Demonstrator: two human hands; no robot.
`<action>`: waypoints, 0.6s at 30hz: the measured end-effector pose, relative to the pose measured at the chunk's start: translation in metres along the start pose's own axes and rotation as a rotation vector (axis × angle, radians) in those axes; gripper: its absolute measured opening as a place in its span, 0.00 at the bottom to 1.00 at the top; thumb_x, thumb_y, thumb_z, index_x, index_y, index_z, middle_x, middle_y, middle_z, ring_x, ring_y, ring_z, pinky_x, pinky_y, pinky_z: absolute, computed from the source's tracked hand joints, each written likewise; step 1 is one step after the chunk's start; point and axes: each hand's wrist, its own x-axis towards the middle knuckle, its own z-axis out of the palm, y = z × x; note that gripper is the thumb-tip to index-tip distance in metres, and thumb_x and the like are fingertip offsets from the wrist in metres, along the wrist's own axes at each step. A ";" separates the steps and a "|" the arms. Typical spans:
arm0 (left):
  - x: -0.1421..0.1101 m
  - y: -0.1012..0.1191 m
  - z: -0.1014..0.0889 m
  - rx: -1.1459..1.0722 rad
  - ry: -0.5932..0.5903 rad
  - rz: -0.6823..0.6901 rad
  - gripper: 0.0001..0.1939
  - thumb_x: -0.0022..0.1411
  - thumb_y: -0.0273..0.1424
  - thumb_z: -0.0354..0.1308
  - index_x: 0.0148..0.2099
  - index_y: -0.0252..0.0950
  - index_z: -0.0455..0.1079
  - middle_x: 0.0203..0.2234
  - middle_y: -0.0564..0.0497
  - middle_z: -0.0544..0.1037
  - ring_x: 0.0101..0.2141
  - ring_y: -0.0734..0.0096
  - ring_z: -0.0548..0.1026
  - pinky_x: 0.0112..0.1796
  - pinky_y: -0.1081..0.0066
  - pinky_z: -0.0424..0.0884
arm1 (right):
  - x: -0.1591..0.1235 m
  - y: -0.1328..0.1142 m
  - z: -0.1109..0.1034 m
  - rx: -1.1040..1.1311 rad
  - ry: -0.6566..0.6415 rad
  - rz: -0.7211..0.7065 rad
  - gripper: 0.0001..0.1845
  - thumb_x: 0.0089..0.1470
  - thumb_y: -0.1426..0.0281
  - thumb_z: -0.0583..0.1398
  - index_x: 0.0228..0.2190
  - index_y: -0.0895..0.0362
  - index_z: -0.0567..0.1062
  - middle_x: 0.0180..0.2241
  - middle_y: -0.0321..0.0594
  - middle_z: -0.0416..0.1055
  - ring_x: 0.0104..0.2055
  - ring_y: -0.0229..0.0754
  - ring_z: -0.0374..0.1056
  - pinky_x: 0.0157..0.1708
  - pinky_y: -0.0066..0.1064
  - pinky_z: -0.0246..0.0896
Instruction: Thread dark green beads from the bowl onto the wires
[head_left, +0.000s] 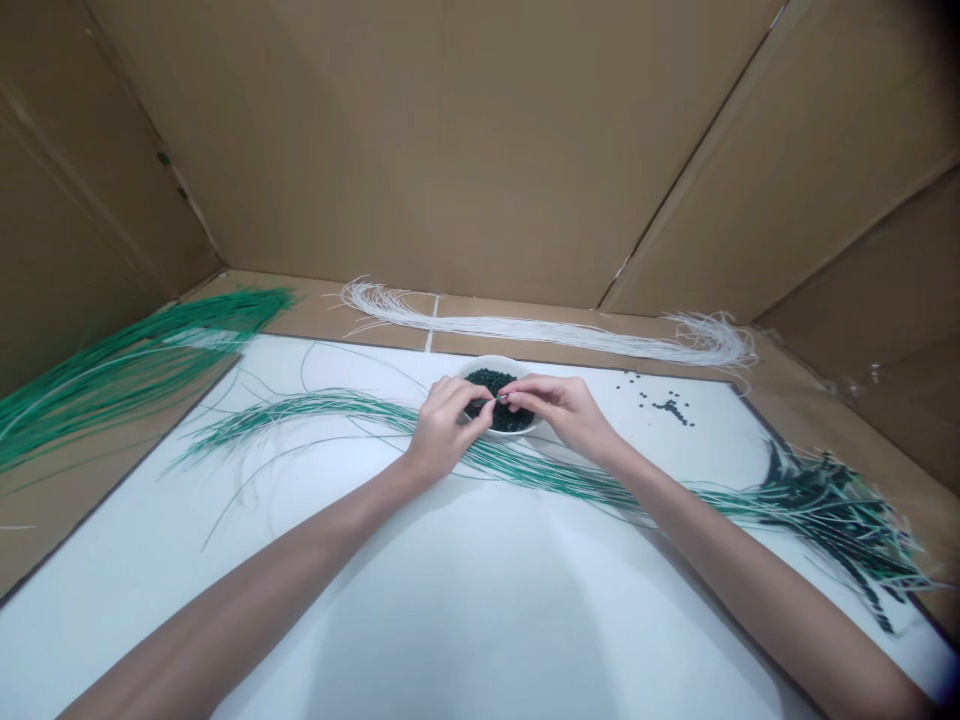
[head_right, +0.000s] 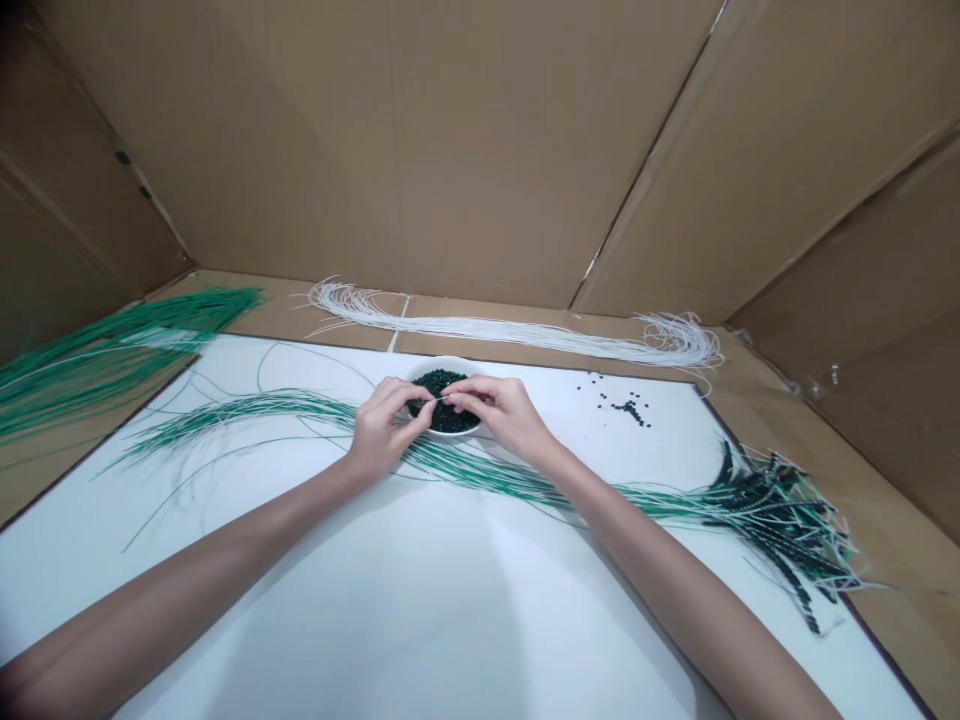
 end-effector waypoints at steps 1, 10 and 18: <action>0.000 0.000 0.000 0.001 0.000 0.009 0.02 0.56 0.27 0.52 0.32 0.35 0.66 0.25 0.51 0.71 0.28 0.73 0.66 0.33 0.72 0.64 | 0.000 0.000 0.000 -0.017 -0.005 -0.014 0.09 0.47 0.69 0.57 0.29 0.59 0.76 0.30 0.39 0.74 0.32 0.38 0.69 0.33 0.28 0.64; -0.001 0.000 0.001 -0.010 0.007 0.029 0.02 0.55 0.27 0.53 0.33 0.34 0.66 0.25 0.50 0.71 0.29 0.72 0.66 0.34 0.71 0.64 | -0.002 -0.002 0.003 -0.076 -0.024 -0.059 0.09 0.49 0.69 0.56 0.31 0.58 0.75 0.32 0.39 0.74 0.33 0.38 0.68 0.35 0.27 0.62; -0.001 -0.001 0.001 -0.013 -0.004 0.020 0.02 0.56 0.27 0.52 0.33 0.34 0.66 0.25 0.50 0.71 0.30 0.72 0.66 0.34 0.71 0.64 | -0.003 -0.002 0.004 -0.064 -0.021 -0.074 0.09 0.49 0.68 0.57 0.31 0.57 0.76 0.32 0.38 0.74 0.33 0.38 0.68 0.36 0.27 0.62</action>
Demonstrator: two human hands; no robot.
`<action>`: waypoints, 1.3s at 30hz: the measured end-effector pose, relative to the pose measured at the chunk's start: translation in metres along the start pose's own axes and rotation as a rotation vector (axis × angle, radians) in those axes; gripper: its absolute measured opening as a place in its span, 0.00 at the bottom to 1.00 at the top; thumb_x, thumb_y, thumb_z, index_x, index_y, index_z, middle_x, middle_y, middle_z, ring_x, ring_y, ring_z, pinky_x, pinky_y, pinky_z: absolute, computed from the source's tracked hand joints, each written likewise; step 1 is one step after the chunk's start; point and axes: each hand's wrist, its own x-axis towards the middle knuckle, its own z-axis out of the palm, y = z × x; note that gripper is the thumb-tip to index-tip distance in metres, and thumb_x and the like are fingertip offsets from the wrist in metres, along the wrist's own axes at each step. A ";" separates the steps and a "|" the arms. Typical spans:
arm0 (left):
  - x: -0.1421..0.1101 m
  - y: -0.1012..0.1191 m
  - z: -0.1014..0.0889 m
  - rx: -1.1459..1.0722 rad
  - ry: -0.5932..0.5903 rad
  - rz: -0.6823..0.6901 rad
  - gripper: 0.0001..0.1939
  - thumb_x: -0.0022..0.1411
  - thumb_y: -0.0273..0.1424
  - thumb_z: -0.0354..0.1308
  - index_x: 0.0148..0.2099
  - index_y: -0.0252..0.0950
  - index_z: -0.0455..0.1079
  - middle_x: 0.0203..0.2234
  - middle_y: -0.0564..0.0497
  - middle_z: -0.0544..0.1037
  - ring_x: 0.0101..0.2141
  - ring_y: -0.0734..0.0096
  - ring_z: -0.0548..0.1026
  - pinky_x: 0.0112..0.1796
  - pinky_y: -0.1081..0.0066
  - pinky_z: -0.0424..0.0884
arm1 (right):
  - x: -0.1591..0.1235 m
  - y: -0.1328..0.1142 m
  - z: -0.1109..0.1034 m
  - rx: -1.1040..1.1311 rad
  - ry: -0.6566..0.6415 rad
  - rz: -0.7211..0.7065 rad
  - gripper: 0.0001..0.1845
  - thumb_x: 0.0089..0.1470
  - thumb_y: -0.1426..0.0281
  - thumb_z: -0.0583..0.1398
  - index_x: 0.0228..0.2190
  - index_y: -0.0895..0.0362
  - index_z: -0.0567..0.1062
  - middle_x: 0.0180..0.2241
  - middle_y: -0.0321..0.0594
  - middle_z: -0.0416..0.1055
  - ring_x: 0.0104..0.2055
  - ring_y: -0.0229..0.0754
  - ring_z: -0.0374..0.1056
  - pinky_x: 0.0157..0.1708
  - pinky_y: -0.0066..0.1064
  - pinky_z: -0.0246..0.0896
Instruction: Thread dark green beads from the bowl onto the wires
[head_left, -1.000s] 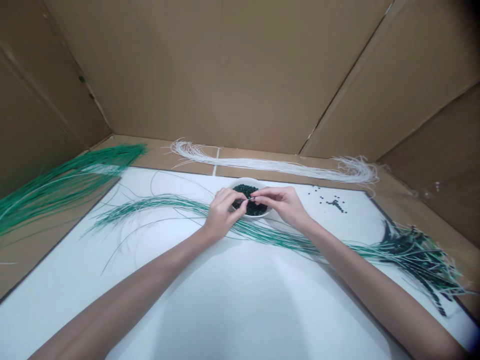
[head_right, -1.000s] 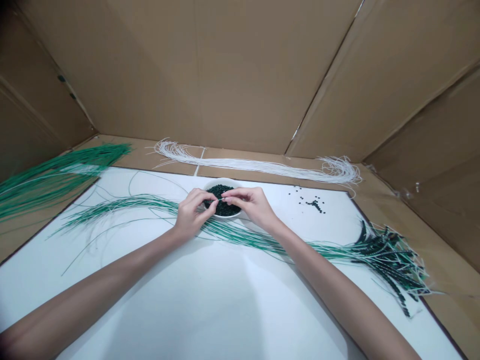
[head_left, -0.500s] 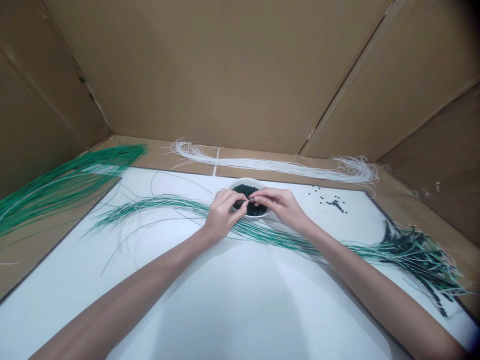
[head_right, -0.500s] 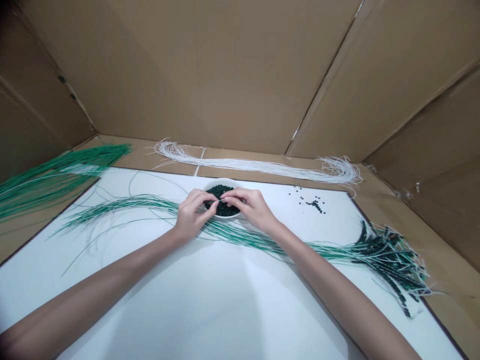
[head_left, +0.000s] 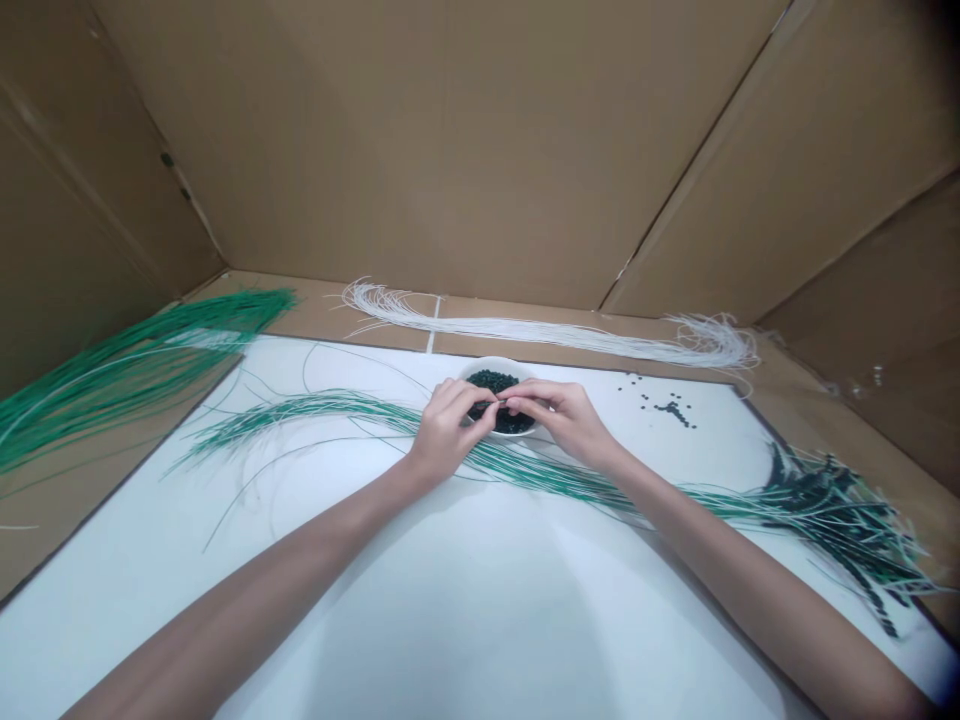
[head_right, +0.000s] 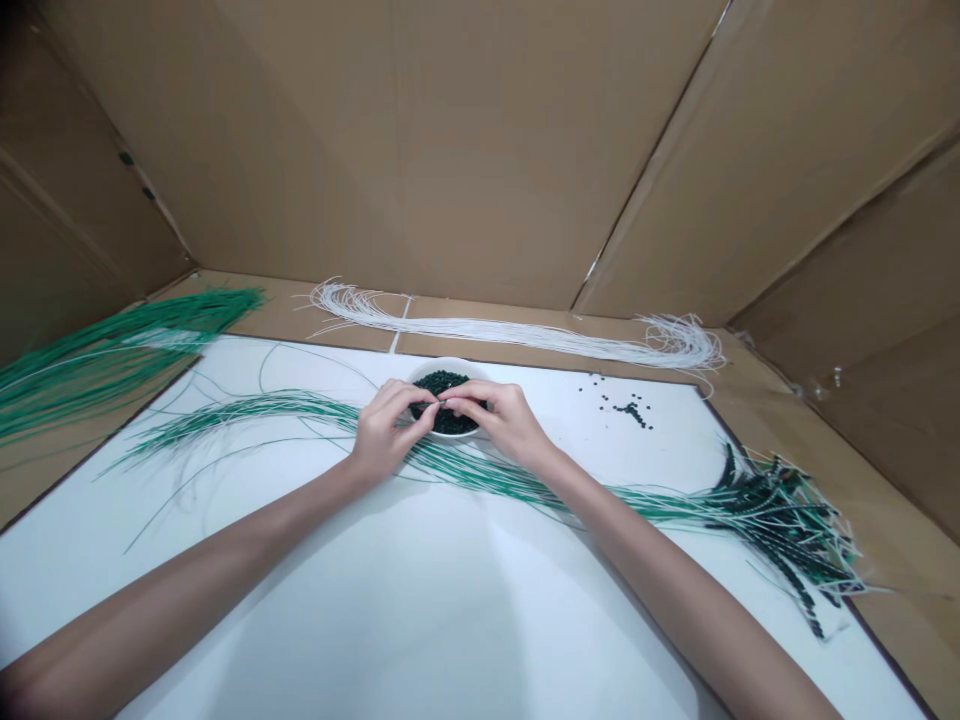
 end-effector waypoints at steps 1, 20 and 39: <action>0.000 0.000 0.000 -0.002 0.001 0.002 0.02 0.56 0.27 0.52 0.33 0.34 0.66 0.25 0.50 0.71 0.30 0.72 0.66 0.34 0.71 0.64 | 0.000 0.000 0.000 0.000 0.000 -0.004 0.09 0.48 0.68 0.57 0.31 0.57 0.76 0.32 0.38 0.74 0.33 0.38 0.68 0.36 0.27 0.62; 0.001 0.002 -0.002 -0.001 -0.021 0.002 0.03 0.56 0.27 0.51 0.33 0.34 0.65 0.26 0.50 0.72 0.30 0.72 0.66 0.34 0.70 0.64 | 0.000 -0.001 0.001 0.011 0.012 0.005 0.09 0.48 0.67 0.57 0.30 0.57 0.76 0.31 0.39 0.74 0.33 0.38 0.68 0.34 0.28 0.61; 0.001 0.001 -0.001 -0.002 0.000 -0.011 0.06 0.55 0.31 0.55 0.35 0.36 0.70 0.26 0.50 0.68 0.30 0.73 0.67 0.34 0.71 0.66 | 0.000 -0.003 0.005 -0.203 0.031 0.015 0.13 0.51 0.63 0.54 0.24 0.59 0.71 0.23 0.36 0.70 0.25 0.36 0.62 0.26 0.26 0.55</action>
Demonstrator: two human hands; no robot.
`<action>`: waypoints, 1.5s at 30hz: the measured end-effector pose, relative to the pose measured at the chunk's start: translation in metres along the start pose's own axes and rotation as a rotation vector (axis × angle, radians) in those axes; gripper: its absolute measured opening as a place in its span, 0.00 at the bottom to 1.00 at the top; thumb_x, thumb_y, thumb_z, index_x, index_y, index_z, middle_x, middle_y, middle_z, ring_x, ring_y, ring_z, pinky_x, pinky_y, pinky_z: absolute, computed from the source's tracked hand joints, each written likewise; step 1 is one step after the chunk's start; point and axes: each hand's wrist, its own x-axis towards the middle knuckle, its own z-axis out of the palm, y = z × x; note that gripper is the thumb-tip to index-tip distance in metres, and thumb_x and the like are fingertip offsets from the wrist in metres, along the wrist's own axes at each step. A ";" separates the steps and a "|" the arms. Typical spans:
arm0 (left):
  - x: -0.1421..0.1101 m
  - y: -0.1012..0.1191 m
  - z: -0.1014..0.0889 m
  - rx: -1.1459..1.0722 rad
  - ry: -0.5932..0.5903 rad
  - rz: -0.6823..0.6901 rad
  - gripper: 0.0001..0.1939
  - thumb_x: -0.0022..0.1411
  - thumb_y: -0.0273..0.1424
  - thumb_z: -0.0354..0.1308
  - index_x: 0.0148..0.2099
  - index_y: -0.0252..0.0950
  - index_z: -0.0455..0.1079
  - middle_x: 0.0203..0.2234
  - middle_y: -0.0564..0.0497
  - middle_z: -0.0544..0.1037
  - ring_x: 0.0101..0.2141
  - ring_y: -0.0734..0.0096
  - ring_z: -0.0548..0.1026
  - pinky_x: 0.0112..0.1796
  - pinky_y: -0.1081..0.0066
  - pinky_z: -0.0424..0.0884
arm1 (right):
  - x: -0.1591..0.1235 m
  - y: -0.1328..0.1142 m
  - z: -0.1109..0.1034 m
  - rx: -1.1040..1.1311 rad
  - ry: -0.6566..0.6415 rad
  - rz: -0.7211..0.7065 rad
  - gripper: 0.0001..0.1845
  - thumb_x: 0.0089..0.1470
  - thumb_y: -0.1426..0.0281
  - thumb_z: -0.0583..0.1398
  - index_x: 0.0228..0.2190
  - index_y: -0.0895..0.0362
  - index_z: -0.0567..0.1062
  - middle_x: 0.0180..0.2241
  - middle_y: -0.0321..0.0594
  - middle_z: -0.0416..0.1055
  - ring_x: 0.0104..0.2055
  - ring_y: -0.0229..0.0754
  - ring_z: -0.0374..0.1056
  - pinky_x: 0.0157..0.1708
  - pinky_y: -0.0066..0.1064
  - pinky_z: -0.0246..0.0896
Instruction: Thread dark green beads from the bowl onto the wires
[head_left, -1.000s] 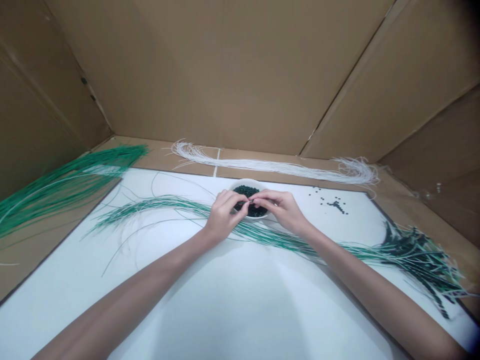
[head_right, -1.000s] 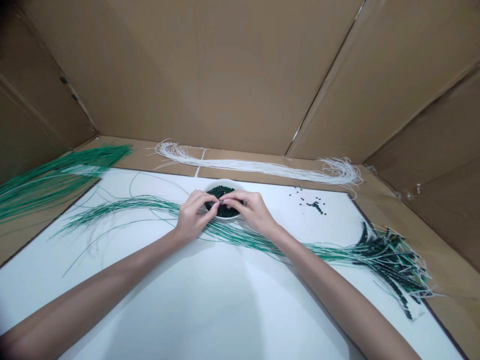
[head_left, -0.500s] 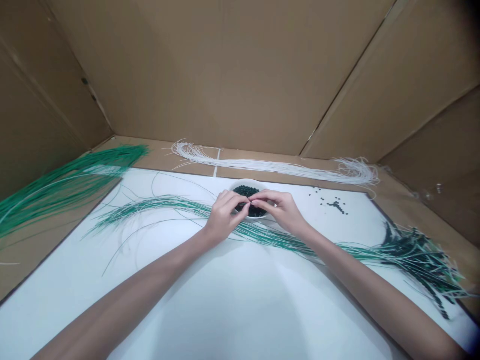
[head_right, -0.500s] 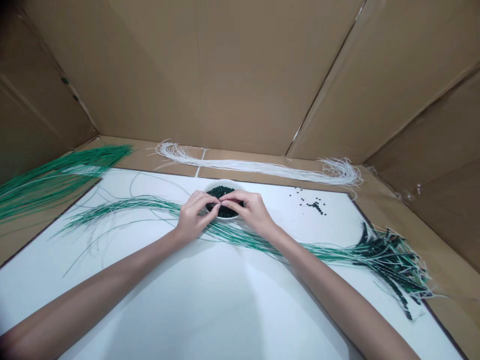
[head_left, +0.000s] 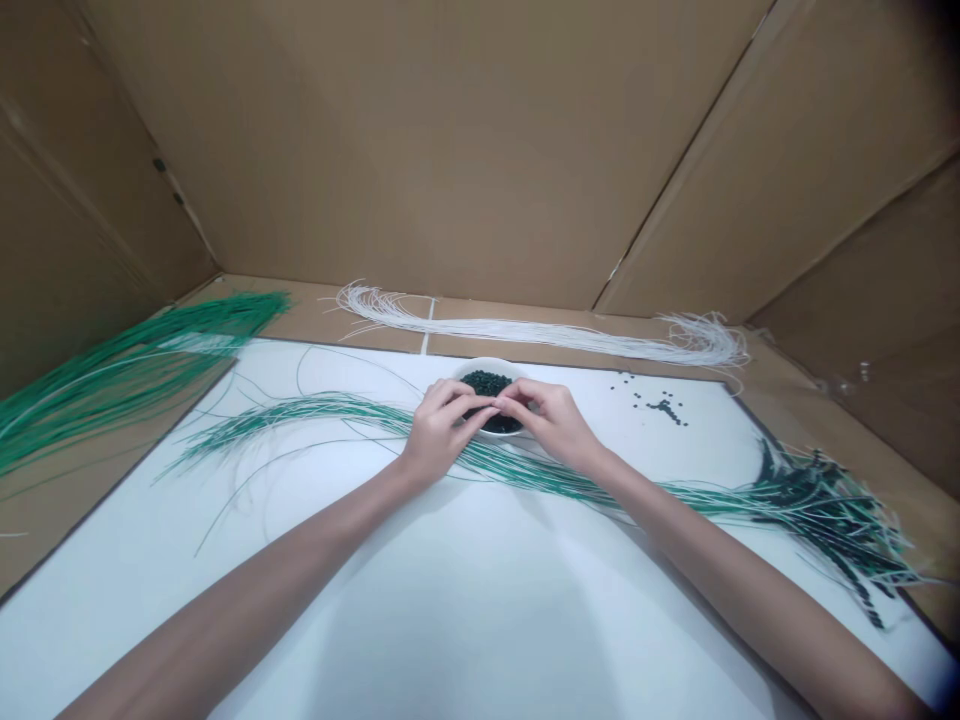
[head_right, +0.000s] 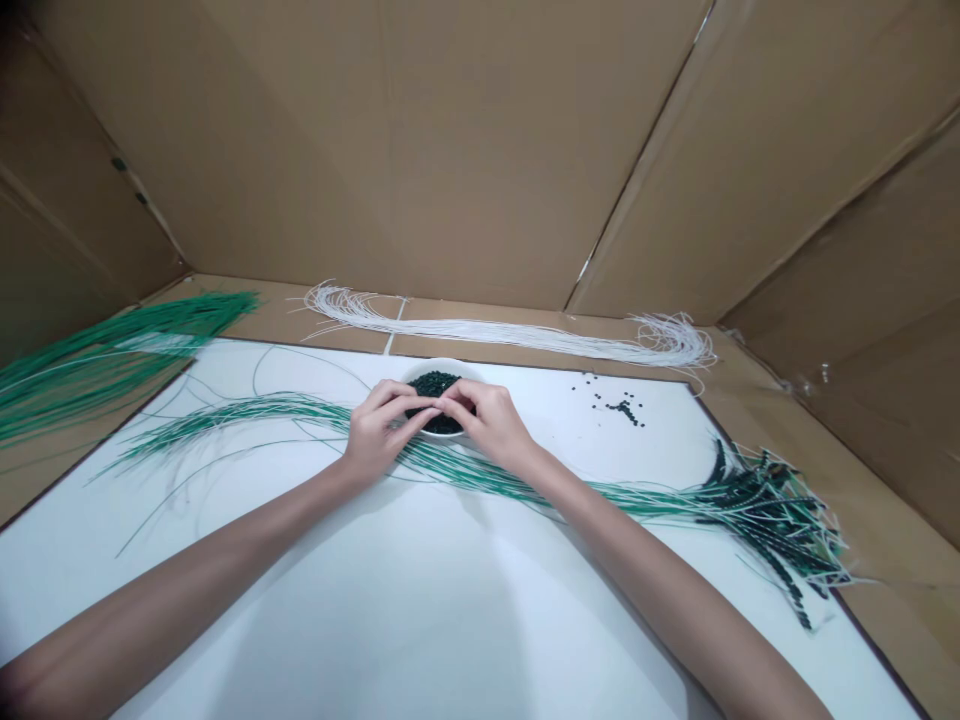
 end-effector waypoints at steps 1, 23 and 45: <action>0.000 0.000 0.000 -0.004 0.003 -0.006 0.06 0.55 0.31 0.55 0.35 0.36 0.70 0.26 0.50 0.68 0.30 0.73 0.67 0.34 0.71 0.66 | 0.000 0.000 0.000 -0.026 0.003 -0.014 0.12 0.51 0.64 0.54 0.24 0.59 0.71 0.23 0.36 0.70 0.25 0.35 0.62 0.26 0.26 0.55; 0.001 0.004 -0.002 -0.052 -0.041 -0.042 0.05 0.55 0.26 0.52 0.36 0.34 0.66 0.29 0.50 0.68 0.33 0.73 0.68 0.36 0.72 0.66 | -0.002 0.000 0.005 -0.336 -0.073 -0.179 0.09 0.57 0.69 0.42 0.28 0.55 0.57 0.28 0.39 0.60 0.26 0.38 0.58 0.26 0.28 0.55; 0.002 0.003 -0.002 -0.005 0.005 -0.185 0.02 0.54 0.27 0.53 0.31 0.35 0.67 0.27 0.52 0.68 0.29 0.75 0.67 0.34 0.73 0.63 | 0.015 0.005 -0.010 -0.393 -0.256 -0.197 0.09 0.49 0.77 0.53 0.25 0.61 0.73 0.28 0.41 0.69 0.31 0.38 0.64 0.33 0.28 0.58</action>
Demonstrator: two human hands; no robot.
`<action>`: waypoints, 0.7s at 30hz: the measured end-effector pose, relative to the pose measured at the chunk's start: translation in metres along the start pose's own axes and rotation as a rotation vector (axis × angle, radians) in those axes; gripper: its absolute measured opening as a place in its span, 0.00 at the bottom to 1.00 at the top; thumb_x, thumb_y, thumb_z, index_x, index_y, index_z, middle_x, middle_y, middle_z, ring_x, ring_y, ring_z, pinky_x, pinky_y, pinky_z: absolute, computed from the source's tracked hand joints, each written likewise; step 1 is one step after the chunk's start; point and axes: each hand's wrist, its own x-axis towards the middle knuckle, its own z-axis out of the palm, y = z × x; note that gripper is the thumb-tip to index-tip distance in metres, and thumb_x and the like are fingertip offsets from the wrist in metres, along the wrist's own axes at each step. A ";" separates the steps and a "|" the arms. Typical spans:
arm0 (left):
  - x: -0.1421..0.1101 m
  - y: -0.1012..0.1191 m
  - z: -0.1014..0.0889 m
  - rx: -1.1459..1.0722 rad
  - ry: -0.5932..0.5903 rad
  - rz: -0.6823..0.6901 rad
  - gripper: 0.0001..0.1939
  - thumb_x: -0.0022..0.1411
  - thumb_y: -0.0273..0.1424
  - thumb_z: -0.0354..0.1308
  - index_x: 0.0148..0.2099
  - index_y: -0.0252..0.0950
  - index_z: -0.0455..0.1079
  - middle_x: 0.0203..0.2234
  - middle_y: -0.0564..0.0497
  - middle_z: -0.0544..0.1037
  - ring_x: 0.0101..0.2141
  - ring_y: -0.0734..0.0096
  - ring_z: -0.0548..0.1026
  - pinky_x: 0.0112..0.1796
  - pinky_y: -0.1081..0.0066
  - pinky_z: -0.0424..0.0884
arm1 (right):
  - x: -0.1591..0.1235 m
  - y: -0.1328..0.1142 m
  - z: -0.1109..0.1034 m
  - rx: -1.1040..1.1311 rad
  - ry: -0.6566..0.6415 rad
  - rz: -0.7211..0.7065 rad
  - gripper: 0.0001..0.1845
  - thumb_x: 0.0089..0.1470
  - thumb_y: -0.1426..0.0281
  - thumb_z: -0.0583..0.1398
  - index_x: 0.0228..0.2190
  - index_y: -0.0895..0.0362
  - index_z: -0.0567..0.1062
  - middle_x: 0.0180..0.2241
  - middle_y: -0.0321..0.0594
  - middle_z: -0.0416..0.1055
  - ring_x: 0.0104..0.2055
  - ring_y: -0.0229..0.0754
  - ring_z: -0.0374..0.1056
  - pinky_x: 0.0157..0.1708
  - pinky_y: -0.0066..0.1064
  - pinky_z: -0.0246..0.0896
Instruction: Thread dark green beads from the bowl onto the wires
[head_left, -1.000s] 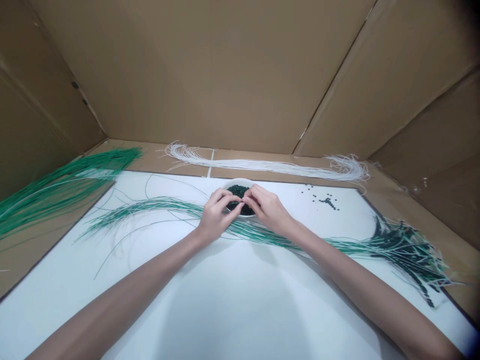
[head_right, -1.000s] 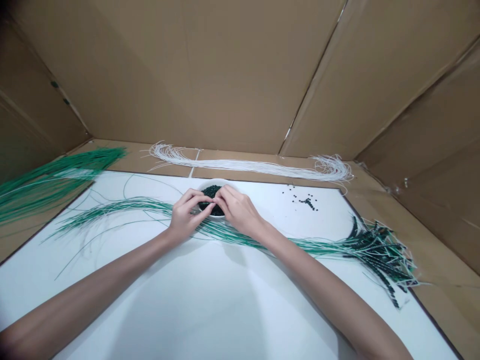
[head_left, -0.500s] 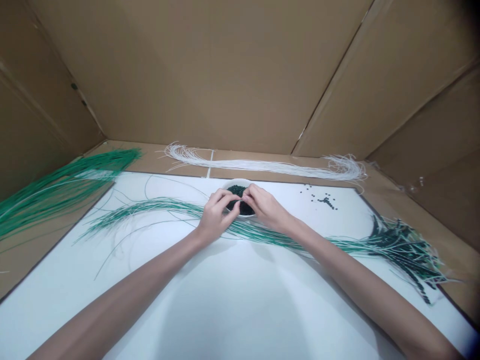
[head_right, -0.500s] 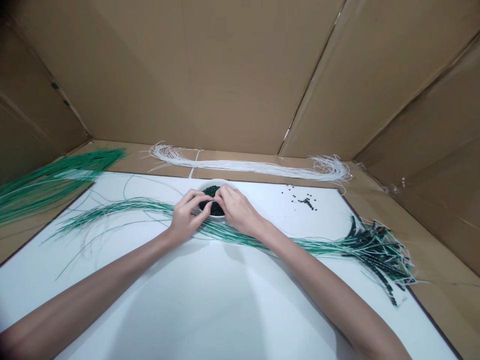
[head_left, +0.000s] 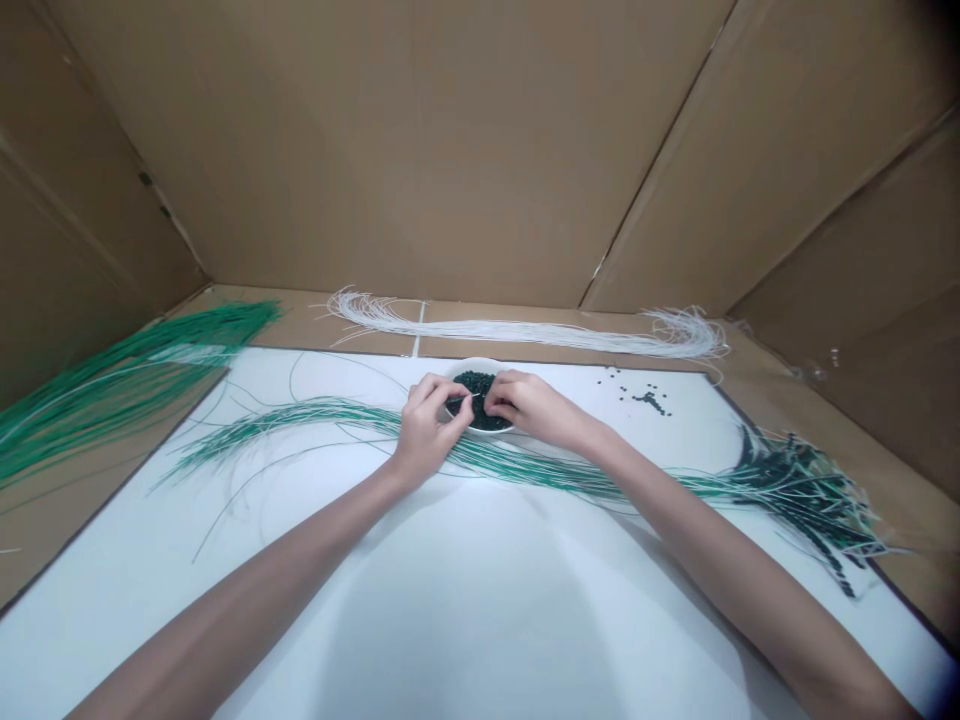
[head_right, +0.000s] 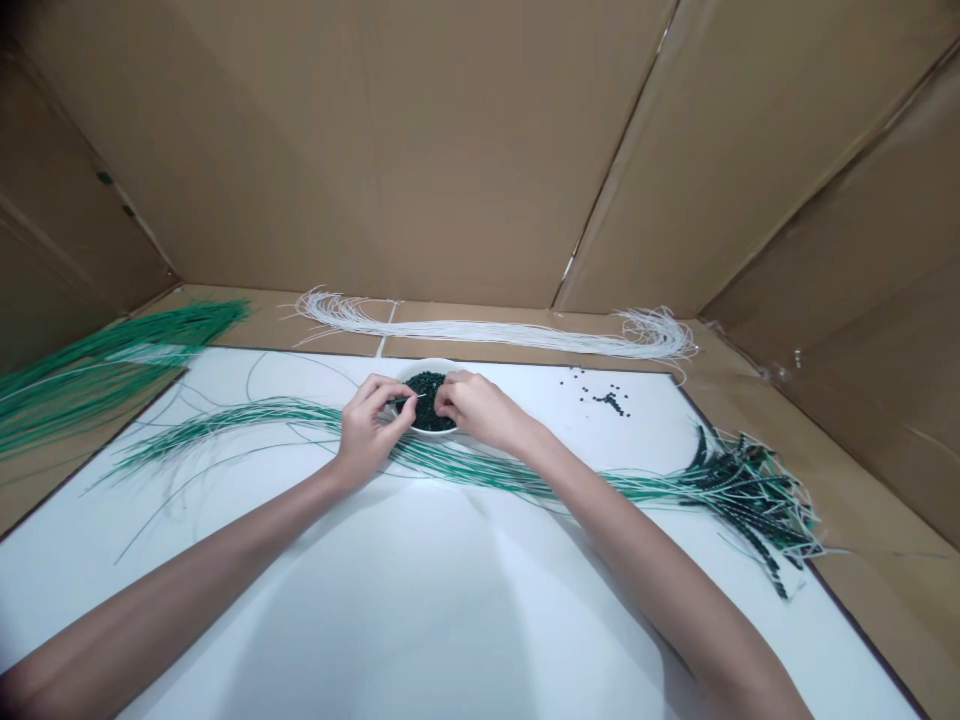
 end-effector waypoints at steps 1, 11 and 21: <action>0.000 -0.001 0.000 0.001 0.003 0.006 0.02 0.54 0.27 0.53 0.32 0.35 0.67 0.27 0.52 0.68 0.29 0.75 0.67 0.34 0.73 0.63 | 0.000 -0.001 0.000 0.037 0.043 0.020 0.09 0.49 0.76 0.52 0.26 0.61 0.73 0.27 0.41 0.69 0.30 0.38 0.64 0.32 0.28 0.58; -0.003 0.000 0.001 0.052 0.082 0.194 0.03 0.54 0.26 0.54 0.34 0.35 0.67 0.27 0.52 0.68 0.31 0.74 0.68 0.35 0.72 0.64 | -0.007 -0.008 0.006 0.811 0.289 0.211 0.10 0.41 0.67 0.61 0.28 0.60 0.73 0.29 0.40 0.73 0.32 0.39 0.69 0.37 0.32 0.64; -0.003 -0.001 0.002 0.048 0.092 0.158 0.03 0.55 0.27 0.53 0.34 0.34 0.67 0.27 0.51 0.68 0.31 0.74 0.68 0.35 0.72 0.64 | -0.009 -0.008 0.007 0.770 0.374 0.228 0.08 0.38 0.69 0.64 0.25 0.59 0.75 0.27 0.39 0.74 0.30 0.38 0.69 0.33 0.30 0.66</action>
